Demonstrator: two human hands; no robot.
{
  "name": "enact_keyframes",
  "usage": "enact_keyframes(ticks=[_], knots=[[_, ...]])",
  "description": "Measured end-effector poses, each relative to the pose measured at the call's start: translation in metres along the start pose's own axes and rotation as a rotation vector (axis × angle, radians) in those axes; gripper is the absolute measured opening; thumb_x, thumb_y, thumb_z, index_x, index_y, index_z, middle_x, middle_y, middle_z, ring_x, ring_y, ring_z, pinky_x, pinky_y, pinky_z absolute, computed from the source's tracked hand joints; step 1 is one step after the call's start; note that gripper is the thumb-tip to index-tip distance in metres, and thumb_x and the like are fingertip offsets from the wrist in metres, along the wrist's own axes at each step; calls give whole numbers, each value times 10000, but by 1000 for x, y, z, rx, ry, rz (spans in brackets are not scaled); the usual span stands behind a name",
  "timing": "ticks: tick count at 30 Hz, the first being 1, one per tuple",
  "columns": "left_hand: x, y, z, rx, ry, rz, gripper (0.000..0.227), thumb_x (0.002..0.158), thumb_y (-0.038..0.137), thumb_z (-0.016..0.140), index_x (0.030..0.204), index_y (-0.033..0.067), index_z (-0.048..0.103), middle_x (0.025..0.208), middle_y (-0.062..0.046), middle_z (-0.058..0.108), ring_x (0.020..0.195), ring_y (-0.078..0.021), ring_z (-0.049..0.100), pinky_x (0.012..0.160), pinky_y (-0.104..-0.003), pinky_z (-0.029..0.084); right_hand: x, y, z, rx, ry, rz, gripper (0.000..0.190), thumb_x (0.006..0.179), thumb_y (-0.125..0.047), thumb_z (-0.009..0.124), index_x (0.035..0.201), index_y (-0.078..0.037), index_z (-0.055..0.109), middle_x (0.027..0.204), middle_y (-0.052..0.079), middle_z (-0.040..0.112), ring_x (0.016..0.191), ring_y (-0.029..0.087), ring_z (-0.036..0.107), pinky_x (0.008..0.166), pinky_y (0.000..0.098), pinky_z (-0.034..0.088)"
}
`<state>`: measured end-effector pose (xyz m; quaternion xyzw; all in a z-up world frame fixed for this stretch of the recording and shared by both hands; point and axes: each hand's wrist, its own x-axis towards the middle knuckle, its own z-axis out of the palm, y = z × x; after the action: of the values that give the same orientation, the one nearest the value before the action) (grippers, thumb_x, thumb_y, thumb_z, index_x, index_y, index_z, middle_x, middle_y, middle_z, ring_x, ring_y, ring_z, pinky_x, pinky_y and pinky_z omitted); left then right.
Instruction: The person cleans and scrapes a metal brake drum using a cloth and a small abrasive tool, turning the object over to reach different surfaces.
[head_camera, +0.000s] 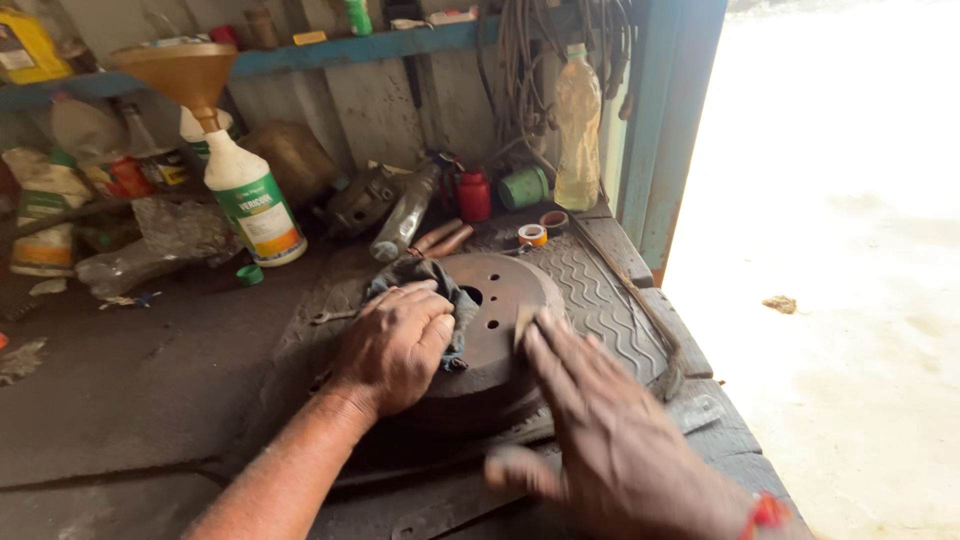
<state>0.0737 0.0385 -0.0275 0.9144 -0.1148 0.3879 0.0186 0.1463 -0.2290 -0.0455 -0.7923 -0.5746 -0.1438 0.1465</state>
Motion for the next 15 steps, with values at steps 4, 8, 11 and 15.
enact_keyframes(ticks=[4, 8, 11, 15], knots=[[1, 3, -3, -25, 8, -59, 233, 950, 197, 568, 974, 20, 718, 1073, -168, 730, 1132, -374, 660, 1032, -470, 468, 40, 20, -7, 212, 61, 179, 1213, 809, -878, 397, 1542, 73, 217, 1603, 331, 232, 1511, 410, 242, 1205, 453, 249], [4, 6, -6, -112, -45, -194, 229, 934, 199, 570, 944, 22, 715, 1045, -162, 733, 1091, -357, 671, 1011, -446, 489, 16, -8, -7, 68, 87, -32, 1221, 870, -879, 427, 1524, 120, 175, 1554, 386, 193, 1476, 479, 213, 1193, 515, 200], [2, 4, -7, -22, 20, -30, 227, 954, 189, 558, 968, 17, 706, 1061, -166, 730, 1108, -375, 658, 1021, -472, 474, 4, -15, -8, -29, 68, -171, 1205, 909, -835, 470, 1535, 151, 171, 1598, 388, 175, 1505, 487, 200, 1194, 553, 166], [4, 9, -10, -62, -33, -99, 220, 950, 184, 560, 941, 19, 705, 1020, -144, 737, 1078, -360, 672, 999, -460, 491, 32, 9, -17, 140, -8, 147, 1162, 840, -814, 469, 1563, 45, 172, 1624, 283, 166, 1525, 352, 202, 1234, 466, 152]])
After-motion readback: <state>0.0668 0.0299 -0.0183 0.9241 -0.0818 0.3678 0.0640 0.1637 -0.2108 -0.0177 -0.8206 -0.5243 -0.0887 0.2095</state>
